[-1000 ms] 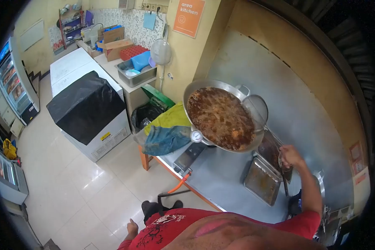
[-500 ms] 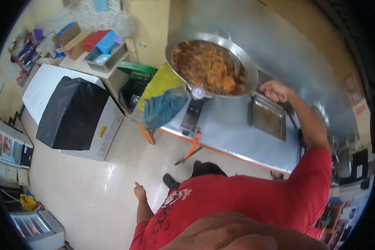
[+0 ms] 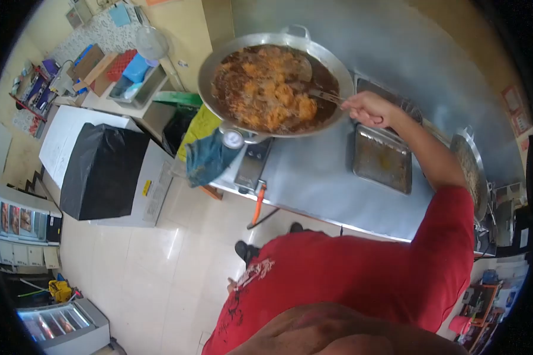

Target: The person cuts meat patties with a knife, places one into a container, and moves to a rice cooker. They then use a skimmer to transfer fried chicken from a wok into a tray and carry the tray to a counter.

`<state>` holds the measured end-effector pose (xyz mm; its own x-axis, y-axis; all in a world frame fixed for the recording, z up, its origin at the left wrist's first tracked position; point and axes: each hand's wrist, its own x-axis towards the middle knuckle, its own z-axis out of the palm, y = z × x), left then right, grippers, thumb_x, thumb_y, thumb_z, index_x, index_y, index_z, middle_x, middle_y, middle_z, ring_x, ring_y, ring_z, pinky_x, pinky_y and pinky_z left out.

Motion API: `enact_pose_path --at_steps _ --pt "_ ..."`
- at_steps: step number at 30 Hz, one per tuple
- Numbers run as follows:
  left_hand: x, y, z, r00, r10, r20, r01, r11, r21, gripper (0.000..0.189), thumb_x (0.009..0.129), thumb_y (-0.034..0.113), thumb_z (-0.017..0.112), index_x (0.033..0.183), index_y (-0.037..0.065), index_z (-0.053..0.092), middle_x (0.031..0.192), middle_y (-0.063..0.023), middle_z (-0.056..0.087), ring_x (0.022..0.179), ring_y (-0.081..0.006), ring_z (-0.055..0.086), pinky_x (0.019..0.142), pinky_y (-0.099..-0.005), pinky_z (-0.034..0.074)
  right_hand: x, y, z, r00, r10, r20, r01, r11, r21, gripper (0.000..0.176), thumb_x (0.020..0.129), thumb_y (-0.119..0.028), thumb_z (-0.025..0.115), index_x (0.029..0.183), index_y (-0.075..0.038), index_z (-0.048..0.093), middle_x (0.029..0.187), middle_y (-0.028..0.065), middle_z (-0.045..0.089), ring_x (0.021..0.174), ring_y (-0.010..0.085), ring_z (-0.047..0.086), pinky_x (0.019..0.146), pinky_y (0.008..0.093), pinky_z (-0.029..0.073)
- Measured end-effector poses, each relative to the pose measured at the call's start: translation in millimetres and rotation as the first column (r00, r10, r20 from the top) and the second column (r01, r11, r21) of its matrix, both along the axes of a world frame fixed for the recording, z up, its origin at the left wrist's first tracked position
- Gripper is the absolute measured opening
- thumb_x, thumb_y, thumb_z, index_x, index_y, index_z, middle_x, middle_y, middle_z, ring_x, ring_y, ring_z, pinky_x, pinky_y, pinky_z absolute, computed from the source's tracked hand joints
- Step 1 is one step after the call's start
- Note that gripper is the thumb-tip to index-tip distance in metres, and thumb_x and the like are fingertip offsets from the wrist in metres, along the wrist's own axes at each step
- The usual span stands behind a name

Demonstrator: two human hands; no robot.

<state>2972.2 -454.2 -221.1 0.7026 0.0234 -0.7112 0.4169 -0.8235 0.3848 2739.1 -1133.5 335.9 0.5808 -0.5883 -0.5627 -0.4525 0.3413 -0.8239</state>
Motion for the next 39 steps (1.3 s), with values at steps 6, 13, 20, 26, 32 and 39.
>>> enact_pose_path --at_steps 6,13,20,26,32,39 --pt "-44 -68 10 0.994 0.11 0.012 -0.105 0.975 -0.196 0.081 0.101 0.062 0.03 0.072 -0.004 0.066 0.054 -0.0113 0.057 0.045 -0.0241 0.056 0.044 -0.0372 0.045 -6 -19 -2 0.994 -0.065 0.092 0.056 0.993 0.1 0.022 0.099 -0.015 0.049 0.114 0.002 0.052 0.072 0.0019 0.053 0.042 0.0026 0.036 0.031 0.0188 0.025" --pt "-39 -131 79 0.99 0.107 0.088 -0.085 0.971 -0.222 0.078 0.1 0.062 0.032 0.09 -0.007 0.068 0.058 -0.0115 0.059 0.043 -0.0211 0.054 0.04 -0.0334 0.043 -22 -30 -19 0.984 -0.056 0.17 0.031 0.989 0.145 0.015 0.102 -0.016 0.045 0.106 -0.002 0.051 0.074 0.0014 0.054 0.045 0.0025 0.037 0.034 0.0191 0.028" --pt "-29 -67 -11 0.991 -0.128 0.038 0.131 0.987 -0.09 0.085 0.1 0.064 0.025 0.075 -0.003 0.072 0.062 -0.0145 0.066 0.063 -0.0292 0.066 0.069 -0.0421 0.051 -5 -35 -20 0.968 0.003 0.251 -0.017 0.998 0.054 0.01 0.102 -0.013 0.045 0.098 -0.005 0.051 0.074 0.0014 0.053 0.045 0.0023 0.038 0.033 0.0195 0.03" --pt "14 -27 -24 0.917 -0.386 0.1 0.382 0.922 0.058 0.087 0.099 0.065 0.023 0.075 -0.003 0.073 0.064 -0.0154 0.067 0.067 -0.0292 0.067 0.072 -0.0418 0.051 -24 5 -10 0.957 -0.072 0.281 0.072 0.997 0.01 0.009 0.102 -0.013 0.048 0.095 -0.007 0.05 0.074 -0.0003 0.051 0.046 0.0013 0.038 0.033 0.0187 0.029" --pt "98 4 -12 0.979 -0.179 0.097 0.187 0.979 -0.085 0.084 0.1 0.064 0.026 0.076 -0.003 0.071 0.062 -0.0147 0.065 0.06 -0.0279 0.065 0.064 -0.0418 0.051 -19 58 -1 0.957 -0.149 0.248 0.169 0.984 -0.061 0.012 0.103 -0.015 0.048 0.093 -0.009 0.05 0.074 -0.0011 0.051 0.046 0.0016 0.037 0.033 0.0191 0.029" --pt "197 -15 57 0.998 -0.02 0.065 0.028 0.991 -0.128 0.073 0.1 0.061 0.034 0.079 -0.002 0.064 0.053 -0.009 0.053 0.039 -0.0219 0.052 0.035 -0.0353 0.038 -3 127 13 0.905 -0.323 0.278 0.363 0.925 -0.108 0.011 0.102 -0.014 0.05 0.094 -0.006 0.051 0.072 -0.0007 0.051 0.045 0.0017 0.037 0.032 0.0183 0.03"
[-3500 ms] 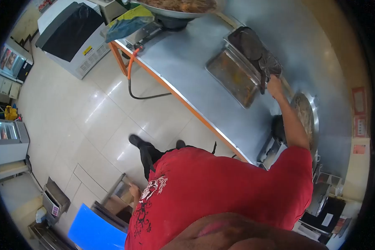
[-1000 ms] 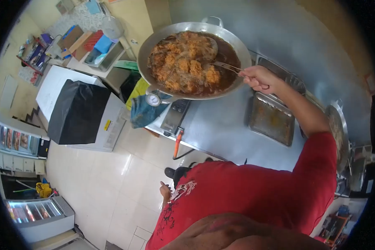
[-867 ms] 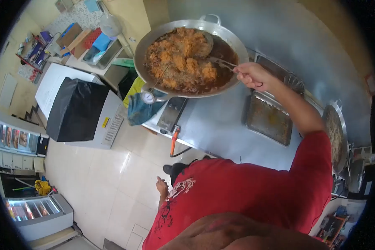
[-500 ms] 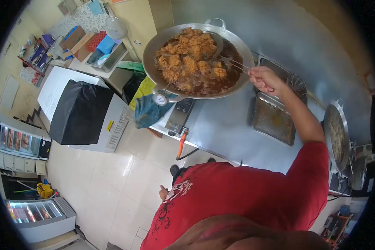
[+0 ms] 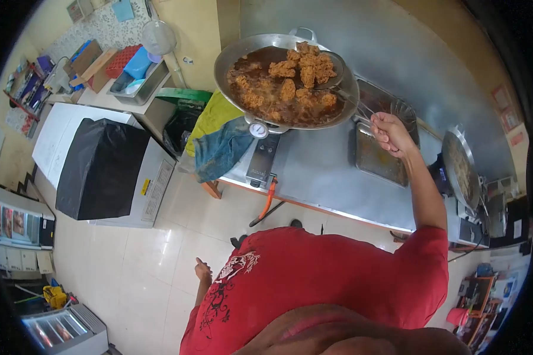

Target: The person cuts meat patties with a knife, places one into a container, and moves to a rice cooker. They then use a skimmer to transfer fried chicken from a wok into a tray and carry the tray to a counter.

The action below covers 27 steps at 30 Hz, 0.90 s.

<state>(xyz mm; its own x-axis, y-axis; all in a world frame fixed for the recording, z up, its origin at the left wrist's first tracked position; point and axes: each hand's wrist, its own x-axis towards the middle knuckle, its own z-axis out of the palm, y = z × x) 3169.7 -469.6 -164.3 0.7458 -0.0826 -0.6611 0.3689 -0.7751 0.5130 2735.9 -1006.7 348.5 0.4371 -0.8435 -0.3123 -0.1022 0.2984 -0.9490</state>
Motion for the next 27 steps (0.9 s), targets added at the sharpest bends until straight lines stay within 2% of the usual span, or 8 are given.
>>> enact_pose_path --at_steps 4,6,10,13,16,17,20,27 --pt "37 -22 20 0.999 -0.042 -0.004 0.042 0.999 -0.011 0.074 0.1 0.062 0.035 0.08 -0.003 0.064 0.054 -0.009 0.054 0.039 -0.0212 0.051 0.035 -0.0345 0.038 4 24 0 0.998 -0.034 0.047 0.034 0.999 -0.01 0.011 0.102 -0.014 0.05 0.094 -0.007 0.05 0.074 -0.0004 0.052 0.047 0.0019 0.038 0.033 0.0185 0.031" --pt "47 -25 20 0.975 -0.184 0.122 0.194 0.978 -0.074 0.073 0.1 0.062 0.035 0.08 -0.002 0.064 0.053 -0.0087 0.054 0.039 -0.0205 0.05 0.035 -0.034 0.037 10 34 1 0.998 -0.046 0.048 0.047 0.999 -0.024 0.012 0.102 -0.014 0.051 0.092 -0.008 0.05 0.075 0.0002 0.053 0.048 0.0024 0.039 0.034 0.0195 0.03" --pt "61 -40 28 0.996 -0.078 -0.031 0.075 0.993 -0.09 0.072 0.099 0.063 0.035 0.08 0.0 0.063 0.052 -0.0074 0.052 0.038 -0.0193 0.049 0.035 -0.0338 0.036 16 36 -8 0.99 -0.059 0.125 0.063 0.998 -0.026 0.011 0.102 -0.012 0.05 0.092 -0.006 0.05 0.075 0.0013 0.054 0.047 0.0028 0.039 0.034 0.0199 0.031" --pt "65 -40 12 0.977 -0.206 0.049 0.21 0.975 -0.074 0.071 0.099 0.063 0.035 0.081 0.0 0.063 0.052 -0.0064 0.051 0.037 -0.0192 0.047 0.034 -0.0331 0.034 19 36 -15 0.986 -0.069 0.154 0.072 0.997 -0.014 0.01 0.101 -0.011 0.049 0.093 -0.006 0.05 0.075 0.0021 0.054 0.047 0.0029 0.039 0.034 0.02 0.032" --pt "57 -42 24 0.983 -0.182 -0.001 0.181 0.982 -0.058 0.072 0.1 0.062 0.034 0.07 0.002 0.059 0.049 -0.0053 0.047 0.035 -0.0188 0.045 0.033 -0.0331 0.034 25 32 -19 0.987 -0.091 0.134 0.096 0.995 -0.03 0.009 0.101 -0.01 0.049 0.093 -0.005 0.049 0.075 0.0024 0.054 0.048 0.0032 0.039 0.035 0.0201 0.032" --pt "64 -26 4 0.952 -0.307 0.009 0.297 0.912 -0.282 0.073 0.101 0.06 0.032 0.055 0.006 0.05 0.045 -0.0042 0.043 0.034 -0.0181 0.041 0.033 -0.0337 0.033 27 29 -22 0.988 -0.087 0.124 0.092 0.995 -0.043 0.009 0.101 -0.01 0.049 0.094 -0.005 0.049 0.075 0.0024 0.054 0.048 0.0033 0.039 0.035 0.0201 0.032" --pt "58 -21 -41 0.986 -0.16 -0.051 0.141 0.954 -0.266 0.075 0.102 0.06 0.031 0.047 0.01 0.041 0.043 -0.0033 0.039 0.033 -0.0177 0.038 0.033 -0.0347 0.032 30 23 -31 0.988 -0.093 0.122 0.1 0.994 -0.048 0.007 0.101 -0.009 0.048 0.095 -0.005 0.048 0.076 0.0022 0.053 0.048 0.0037 0.04 0.036 0.0202 0.031" --pt "46 -22 -60 0.976 -0.209 -0.059 0.192 0.956 -0.223 0.074 0.101 0.06 0.033 0.053 0.006 0.048 0.046 -0.0052 0.043 0.037 -0.0179 0.042 0.037 -0.0371 0.036 45 -3 -49 0.988 -0.061 0.143 0.07 0.996 -0.059 0.008 0.101 -0.009 0.047 0.094 -0.005 0.049 0.076 0.0018 0.053 0.049 0.004 0.04 0.037 0.0202 0.032"
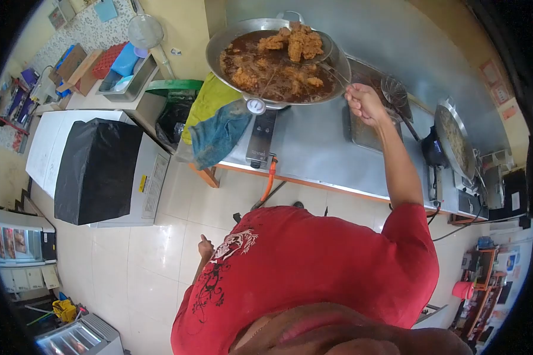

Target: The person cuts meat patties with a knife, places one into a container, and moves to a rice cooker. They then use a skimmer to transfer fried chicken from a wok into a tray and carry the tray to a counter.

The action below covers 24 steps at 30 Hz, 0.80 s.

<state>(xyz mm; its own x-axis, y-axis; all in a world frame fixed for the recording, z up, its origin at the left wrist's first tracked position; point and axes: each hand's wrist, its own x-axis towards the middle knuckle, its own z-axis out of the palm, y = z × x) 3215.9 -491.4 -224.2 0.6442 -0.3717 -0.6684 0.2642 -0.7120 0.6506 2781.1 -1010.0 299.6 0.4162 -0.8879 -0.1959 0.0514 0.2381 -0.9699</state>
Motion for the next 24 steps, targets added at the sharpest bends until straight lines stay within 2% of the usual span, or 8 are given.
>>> enact_pose_path --at_steps 2,5,8,11,14,17,20,24 --pt "-2 -14 5 0.996 0.074 -0.058 -0.071 0.996 0.049 0.074 0.101 0.06 0.033 0.058 0.003 0.052 0.048 -0.0061 0.046 0.038 -0.0183 0.045 0.038 -0.0372 0.038 -4 -1 -2 1.0 0.002 0.005 -0.002 1.0 -0.002 0.009 0.101 -0.009 0.047 0.093 -0.005 0.05 0.076 0.0016 0.053 0.049 0.0038 0.04 0.037 0.0201 0.032" --pt "-16 -28 59 0.993 -0.057 0.104 0.052 0.997 0.051 0.074 0.102 0.06 0.033 0.066 -0.001 0.057 0.051 -0.007 0.049 0.039 -0.0192 0.047 0.038 -0.0362 0.04 -9 -8 1 1.0 0.007 0.005 -0.007 1.0 -0.008 0.009 0.101 -0.009 0.047 0.093 -0.005 0.05 0.076 0.0016 0.053 0.049 0.0036 0.04 0.037 0.02 0.032" --pt "-23 -32 76 0.994 -0.077 0.078 0.069 0.992 0.102 0.074 0.101 0.06 0.032 0.073 -0.003 0.06 0.053 -0.0078 0.05 0.039 -0.0201 0.048 0.039 -0.0358 0.042 -18 -3 7 1.0 -0.003 -0.02 0.002 1.0 -0.009 0.008 0.101 -0.009 0.047 0.095 -0.005 0.05 0.076 0.002 0.054 0.049 0.0038 0.04 0.037 0.0201 0.032" --pt "-32 -31 81 0.997 0.049 0.054 -0.056 0.987 0.15 0.075 0.102 0.06 0.032 0.067 -0.001 0.059 0.05 -0.0072 0.048 0.038 -0.02 0.047 0.038 -0.0357 0.039 -27 5 18 0.998 -0.023 -0.052 0.022 1.0 -0.018 0.006 0.101 -0.008 0.047 0.097 -0.005 0.05 0.076 0.0024 0.054 0.049 0.0041 0.04 0.037 0.0204 0.032" --pt "-24 -1 -2 0.996 0.063 -0.06 -0.061 0.998 0.034 0.076 0.102 0.06 0.031 0.056 0.004 0.055 0.045 -0.0051 0.044 0.038 -0.0189 0.044 0.038 -0.0358 0.036 -38 7 24 0.995 -0.039 -0.089 0.037 0.999 -0.027 0.005 0.101 -0.009 0.047 0.099 -0.004 0.049 0.076 0.0025 0.054 0.048 0.0044 0.04 0.036 0.0207 0.032" --pt "-26 9 -7 0.986 -0.117 0.116 0.12 0.992 -0.022 0.078 0.102 0.061 0.03 0.046 0.008 0.047 0.042 -0.0036 0.04 0.037 -0.0184 0.042 0.038 -0.0364 0.033 -48 14 30 0.993 -0.065 -0.101 0.061 0.997 -0.043 0.006 0.101 -0.01 0.049 0.098 -0.005 0.05 0.076 0.0009 0.053 0.047 0.0028 0.039 0.035 0.019 0.031" --pt "-22 5 -6 0.989 -0.128 0.069 0.135 0.986 -0.098 0.08 0.101 0.062 0.029 0.044 0.009 0.046 0.041 -0.0033 0.04 0.037 -0.0187 0.042 0.039 -0.0373 0.034 -54 27 38 0.991 -0.087 -0.098 0.082 0.995 -0.05 0.008 0.102 -0.012 0.05 0.098 -0.005 0.05 0.076 -0.0001 0.053 0.047 0.0018 0.038 0.034 0.0181 0.031" --pt "-1 -9 -12 0.99 -0.136 -0.043 0.135 0.99 -0.029 0.078 0.101 0.063 0.03 0.049 0.007 0.049 0.044 -0.0051 0.045 0.037 -0.0193 0.045 0.039 -0.0367 0.036 -59 45 47 0.988 -0.119 -0.102 0.113 0.992 -0.063 0.009 0.102 -0.014 0.051 0.098 -0.006 0.05 0.075 -0.0002 0.053 0.046 0.0019 0.038 0.033 0.018 0.03"
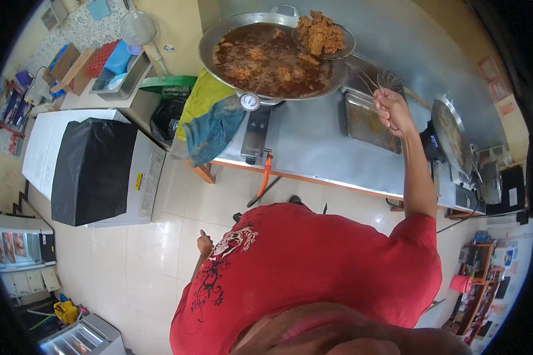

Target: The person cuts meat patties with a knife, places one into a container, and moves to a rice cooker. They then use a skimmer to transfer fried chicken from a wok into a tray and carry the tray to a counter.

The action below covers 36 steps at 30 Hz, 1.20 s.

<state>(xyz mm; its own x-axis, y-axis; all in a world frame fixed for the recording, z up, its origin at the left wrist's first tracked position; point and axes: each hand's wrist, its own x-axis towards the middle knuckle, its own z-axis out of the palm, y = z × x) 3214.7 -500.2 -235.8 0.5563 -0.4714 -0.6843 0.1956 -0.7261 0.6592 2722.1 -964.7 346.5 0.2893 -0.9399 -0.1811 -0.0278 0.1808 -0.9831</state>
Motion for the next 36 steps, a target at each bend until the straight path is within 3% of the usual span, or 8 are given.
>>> enact_pose_path --at_steps 2,4,6,10,16,20,25,36 --pt "19 -15 -18 0.996 0.033 -0.085 -0.023 0.994 0.111 0.078 0.1 0.063 0.031 0.053 0.005 0.052 0.046 -0.0057 0.046 0.037 -0.0192 0.046 0.038 -0.0359 0.037 1 12 4 1.0 -0.007 0.002 0.007 1.0 0.001 0.009 0.102 -0.014 0.051 0.098 -0.006 0.05 0.075 -0.0003 0.053 0.046 0.0019 0.038 0.033 0.0181 0.03" --pt "0 -27 28 0.978 0.034 0.207 -0.059 0.991 0.116 0.076 0.1 0.063 0.032 0.058 0.003 0.054 0.047 -0.0058 0.047 0.037 -0.019 0.046 0.037 -0.0348 0.038 3 24 10 1.0 -0.008 0.001 0.008 1.0 0.0 0.009 0.101 -0.013 0.051 0.098 -0.006 0.05 0.075 0.0001 0.053 0.046 0.0023 0.038 0.033 0.0187 0.031" --pt "1 -32 72 0.958 -0.005 0.285 -0.018 0.997 0.076 0.075 0.1 0.062 0.033 0.064 0.001 0.057 0.048 -0.0057 0.048 0.037 -0.0187 0.047 0.036 -0.034 0.037 6 37 16 1.0 -0.001 -0.006 0.001 1.0 -0.002 0.008 0.101 -0.012 0.051 0.097 -0.005 0.05 0.075 0.001 0.053 0.047 0.003 0.039 0.034 0.0197 0.032" --pt "14 -37 98 0.989 -0.069 0.134 0.063 0.997 0.05 0.072 0.1 0.061 0.033 0.071 0.001 0.061 0.05 -0.0052 0.049 0.037 -0.0184 0.047 0.034 -0.033 0.035 7 55 21 1.0 0.011 -0.007 -0.011 1.0 0.024 0.008 0.101 -0.012 0.051 0.098 -0.004 0.05 0.075 0.0012 0.053 0.046 0.0027 0.038 0.033 0.0198 0.031" --pt "6 -20 76 0.948 -0.134 0.289 0.147 0.989 -0.024 0.07 0.099 0.063 0.034 0.073 0.003 0.059 0.052 -0.0049 0.05 0.037 -0.0182 0.046 0.033 -0.0325 0.034 -1 71 29 0.997 0.05 0.059 -0.054 0.997 0.06 0.008 0.101 -0.01 0.05 0.102 -0.002 0.05 0.076 0.0017 0.052 0.044 0.0007 0.035 0.03 0.0179 0.028" --pt "-28 -35 85 0.996 0.011 0.085 -0.026 0.983 0.18 0.071 0.099 0.064 0.035 0.072 0.004 0.059 0.051 -0.0045 0.049 0.038 -0.018 0.047 0.034 -0.0326 0.034 -31 70 20 0.973 0.089 0.215 -0.11 0.99 0.087 0.01 0.101 -0.009 0.049 0.106 0.0 0.051 0.076 0.0019 0.052 0.043 0.0002 0.034 0.028 0.0173 0.027" --pt "-96 -46 48 0.998 0.009 0.061 -0.016 0.992 0.124 0.071 0.098 0.066 0.036 0.07 0.005 0.058 0.051 -0.0039 0.049 0.039 -0.0181 0.047 0.035 -0.0333 0.036 -96 77 17 0.958 0.036 0.286 -0.069 0.992 0.109 0.016 0.101 -0.009 0.049 0.112 0.002 0.051 0.076 0.0031 0.052 0.041 0.0002 0.032 0.028 0.0165 0.025" --pt "-257 -89 25 0.984 -0.167 0.066 0.149 0.965 0.215 0.074 0.1 0.062 0.035 0.085 -0.003 0.067 0.062 -0.0111 0.061 0.055 -0.0237 0.061 0.054 -0.0399 0.047 -273 98 72 0.96 -0.132 -0.246 0.163 0.981 0.109 0.019 0.102 -0.014 0.051 0.114 0.0 0.051 0.071 0.0029 0.052 0.038 0.0012 0.032 0.027 0.0173 0.022"
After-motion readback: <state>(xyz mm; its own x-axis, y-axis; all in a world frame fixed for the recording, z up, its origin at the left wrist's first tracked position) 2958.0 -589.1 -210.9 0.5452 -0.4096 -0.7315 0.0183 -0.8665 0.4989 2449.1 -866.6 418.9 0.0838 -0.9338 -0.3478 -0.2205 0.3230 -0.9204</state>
